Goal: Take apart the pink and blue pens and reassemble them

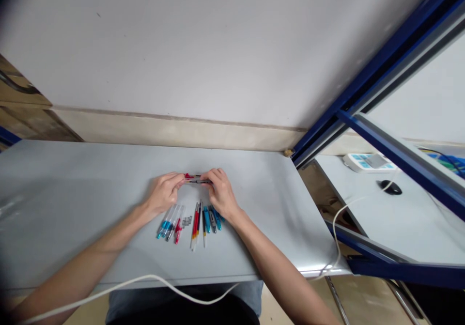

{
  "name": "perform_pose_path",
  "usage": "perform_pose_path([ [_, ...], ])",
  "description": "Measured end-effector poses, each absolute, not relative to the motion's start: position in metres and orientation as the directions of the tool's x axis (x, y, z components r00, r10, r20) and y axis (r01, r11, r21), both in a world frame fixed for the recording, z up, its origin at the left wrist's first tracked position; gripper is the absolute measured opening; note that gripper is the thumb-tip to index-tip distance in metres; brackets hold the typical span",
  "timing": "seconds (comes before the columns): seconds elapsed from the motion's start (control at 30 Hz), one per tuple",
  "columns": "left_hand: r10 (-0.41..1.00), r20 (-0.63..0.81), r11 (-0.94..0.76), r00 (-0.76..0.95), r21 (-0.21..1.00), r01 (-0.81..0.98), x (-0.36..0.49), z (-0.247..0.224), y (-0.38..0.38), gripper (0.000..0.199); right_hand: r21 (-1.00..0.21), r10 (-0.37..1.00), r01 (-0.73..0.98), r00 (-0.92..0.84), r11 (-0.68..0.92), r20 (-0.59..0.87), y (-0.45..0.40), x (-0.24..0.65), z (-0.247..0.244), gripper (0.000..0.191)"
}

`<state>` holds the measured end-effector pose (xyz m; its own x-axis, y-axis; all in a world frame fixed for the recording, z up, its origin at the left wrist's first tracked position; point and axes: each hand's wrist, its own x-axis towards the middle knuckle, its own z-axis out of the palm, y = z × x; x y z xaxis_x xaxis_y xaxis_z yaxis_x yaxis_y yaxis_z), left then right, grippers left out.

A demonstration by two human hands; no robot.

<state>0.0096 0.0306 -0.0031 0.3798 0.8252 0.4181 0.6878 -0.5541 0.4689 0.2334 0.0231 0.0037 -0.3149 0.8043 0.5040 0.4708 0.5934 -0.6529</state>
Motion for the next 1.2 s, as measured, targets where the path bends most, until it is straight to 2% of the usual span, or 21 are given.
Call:
perform_pose_path([
  [0.17,0.791,0.466,-0.589,0.396,0.407,0.698,0.008,0.003,0.028,0.019,-0.623,0.832,0.552,-0.376,0.554,0.408,0.022,0.232,0.003,0.027],
  [0.23,0.785,0.469,-0.596,0.405,0.391,0.701,0.008,0.005,0.027,0.019,-0.64,0.834,0.535,-0.346,0.551,0.429,0.02,0.231,0.001,0.027],
  [0.33,0.784,0.472,-0.599,0.403,0.405,0.69,0.008,0.005,0.027,0.019,-0.656,0.821,0.495,-0.312,0.57,0.478,0.018,0.23,0.0,0.014],
  [0.53,0.788,0.465,-0.587,0.404,0.367,0.721,0.005,0.006,0.026,0.019,-0.644,0.832,0.526,-0.349,0.555,0.432,0.017,0.232,0.002,0.022],
  [0.67,0.778,0.47,-0.604,0.416,0.38,0.701,0.005,0.007,0.024,0.024,-0.669,0.826,0.485,-0.31,0.563,0.471,0.014,0.229,0.002,0.01],
  [0.8,0.766,0.476,-0.619,0.433,0.362,0.697,0.006,0.004,0.022,0.026,-0.641,0.82,0.511,-0.356,0.573,0.449,0.013,0.227,0.001,0.016],
  [0.97,0.777,0.468,-0.595,0.421,0.327,0.734,0.006,0.004,0.023,0.031,-0.626,0.807,0.522,-0.265,0.58,0.528,0.017,0.232,0.0,0.016],
  [1.1,0.777,0.478,-0.583,0.41,0.299,0.756,0.007,0.007,0.024,0.032,-0.617,0.814,0.537,-0.298,0.575,0.5,0.018,0.234,0.0,0.03],
  [1.2,0.739,0.51,-0.618,0.44,0.253,0.745,0.008,0.008,0.024,0.032,-0.612,0.812,0.535,-0.349,0.582,0.467,0.014,0.232,0.0,0.053],
])
